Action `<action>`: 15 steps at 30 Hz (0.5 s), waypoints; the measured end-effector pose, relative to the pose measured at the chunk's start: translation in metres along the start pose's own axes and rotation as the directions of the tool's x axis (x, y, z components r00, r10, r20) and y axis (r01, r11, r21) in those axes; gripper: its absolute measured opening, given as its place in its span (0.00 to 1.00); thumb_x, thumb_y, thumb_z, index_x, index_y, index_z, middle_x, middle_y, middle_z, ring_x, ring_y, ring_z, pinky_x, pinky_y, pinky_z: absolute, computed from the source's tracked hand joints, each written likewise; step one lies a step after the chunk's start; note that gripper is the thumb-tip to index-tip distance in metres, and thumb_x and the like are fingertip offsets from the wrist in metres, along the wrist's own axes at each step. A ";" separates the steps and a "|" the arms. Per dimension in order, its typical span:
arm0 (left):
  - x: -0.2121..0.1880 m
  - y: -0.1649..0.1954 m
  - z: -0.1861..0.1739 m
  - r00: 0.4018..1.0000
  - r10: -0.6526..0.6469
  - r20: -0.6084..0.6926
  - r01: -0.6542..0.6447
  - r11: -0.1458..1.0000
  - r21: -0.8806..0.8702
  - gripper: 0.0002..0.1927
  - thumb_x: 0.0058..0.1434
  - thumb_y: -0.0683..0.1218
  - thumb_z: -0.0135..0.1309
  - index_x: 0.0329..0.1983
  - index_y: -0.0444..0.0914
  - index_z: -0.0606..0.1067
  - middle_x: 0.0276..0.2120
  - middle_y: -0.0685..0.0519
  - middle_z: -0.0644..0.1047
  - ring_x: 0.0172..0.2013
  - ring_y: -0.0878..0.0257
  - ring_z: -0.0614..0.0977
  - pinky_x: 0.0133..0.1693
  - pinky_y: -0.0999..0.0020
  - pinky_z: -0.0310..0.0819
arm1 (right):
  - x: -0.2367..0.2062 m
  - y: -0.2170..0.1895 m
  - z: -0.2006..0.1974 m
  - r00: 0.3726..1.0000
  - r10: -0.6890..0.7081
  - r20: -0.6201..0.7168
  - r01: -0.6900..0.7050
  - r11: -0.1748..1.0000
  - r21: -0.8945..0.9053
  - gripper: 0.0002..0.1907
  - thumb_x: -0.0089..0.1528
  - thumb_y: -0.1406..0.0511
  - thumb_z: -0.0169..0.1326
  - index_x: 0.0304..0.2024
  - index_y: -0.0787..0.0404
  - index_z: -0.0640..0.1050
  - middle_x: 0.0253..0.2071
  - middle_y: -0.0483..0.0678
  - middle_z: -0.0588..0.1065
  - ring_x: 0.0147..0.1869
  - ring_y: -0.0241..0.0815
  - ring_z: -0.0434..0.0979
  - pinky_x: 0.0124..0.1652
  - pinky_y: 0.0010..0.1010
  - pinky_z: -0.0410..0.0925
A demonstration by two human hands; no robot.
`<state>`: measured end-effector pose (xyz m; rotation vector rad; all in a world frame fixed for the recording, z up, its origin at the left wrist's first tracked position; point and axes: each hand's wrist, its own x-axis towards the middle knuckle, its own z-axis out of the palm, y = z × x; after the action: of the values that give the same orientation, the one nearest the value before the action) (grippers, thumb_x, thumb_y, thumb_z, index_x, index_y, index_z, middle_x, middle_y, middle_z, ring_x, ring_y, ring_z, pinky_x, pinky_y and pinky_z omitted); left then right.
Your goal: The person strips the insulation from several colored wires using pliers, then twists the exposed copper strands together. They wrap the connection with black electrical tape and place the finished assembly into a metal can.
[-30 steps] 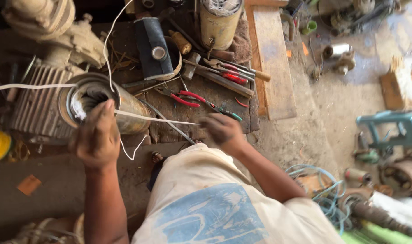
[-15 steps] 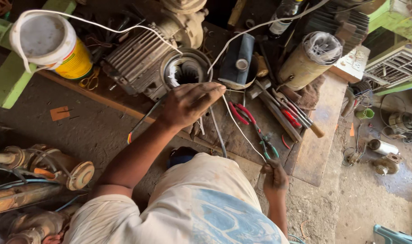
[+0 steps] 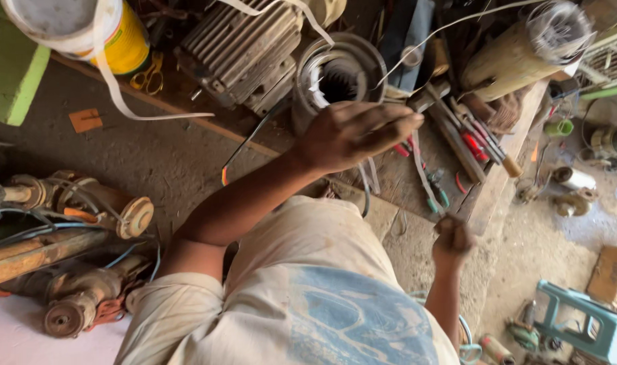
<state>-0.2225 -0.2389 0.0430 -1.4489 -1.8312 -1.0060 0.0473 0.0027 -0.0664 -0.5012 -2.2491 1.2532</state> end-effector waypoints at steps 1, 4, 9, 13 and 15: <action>-0.002 0.002 0.003 1.000 -0.017 0.004 0.017 1.000 -0.017 0.19 0.74 0.46 0.57 0.65 0.45 0.69 0.55 0.51 0.79 0.47 0.59 0.86 0.45 0.68 0.84 | 0.003 -0.002 0.001 1.000 0.007 -0.004 -0.007 1.000 -0.003 0.06 0.76 0.71 0.47 0.48 0.66 0.76 0.34 0.46 0.74 0.34 0.33 0.71 0.36 0.23 0.66; -0.017 -0.001 -0.007 1.000 -0.024 0.002 0.024 1.000 -0.015 0.18 0.72 0.45 0.56 0.64 0.45 0.70 0.55 0.52 0.79 0.48 0.58 0.86 0.49 0.65 0.84 | 0.014 -0.011 0.010 0.991 0.132 -0.029 -0.128 0.985 0.113 0.10 0.79 0.64 0.47 0.49 0.66 0.75 0.36 0.47 0.75 0.37 0.34 0.71 0.38 0.27 0.65; -0.048 -0.033 -0.058 0.947 -0.320 0.022 0.317 0.922 -0.224 0.09 0.76 0.45 0.55 0.57 0.45 0.72 0.53 0.54 0.81 0.49 0.63 0.86 0.50 0.66 0.86 | 0.018 -0.030 0.014 0.990 0.025 -0.138 -0.013 0.996 0.085 0.29 0.77 0.48 0.33 0.59 0.64 0.73 0.60 0.50 0.75 0.64 0.41 0.72 0.58 0.36 0.62; -0.053 -0.074 -0.071 0.836 -0.542 -0.084 0.503 0.818 -0.278 0.13 0.76 0.48 0.55 0.55 0.40 0.66 0.48 0.48 0.77 0.48 0.58 0.83 0.48 0.62 0.81 | 0.012 -0.050 0.005 0.921 -0.158 -0.357 0.090 0.976 -0.199 0.30 0.79 0.48 0.31 0.62 0.65 0.71 0.63 0.53 0.73 0.70 0.47 0.71 0.68 0.44 0.61; -0.048 -0.090 -0.073 0.890 -0.428 -0.157 0.371 0.880 -0.296 0.26 0.74 0.49 0.55 0.66 0.32 0.60 0.57 0.35 0.70 0.57 0.47 0.77 0.55 0.57 0.80 | 0.007 -0.064 0.003 0.888 -0.285 -0.361 0.131 0.909 -0.395 0.26 0.81 0.52 0.34 0.61 0.67 0.72 0.61 0.55 0.73 0.69 0.50 0.72 0.68 0.46 0.63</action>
<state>-0.2994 -0.3368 0.0253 -1.0539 -1.9298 -1.5973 0.0356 -0.0280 -0.0113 -0.5725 -2.0946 0.5534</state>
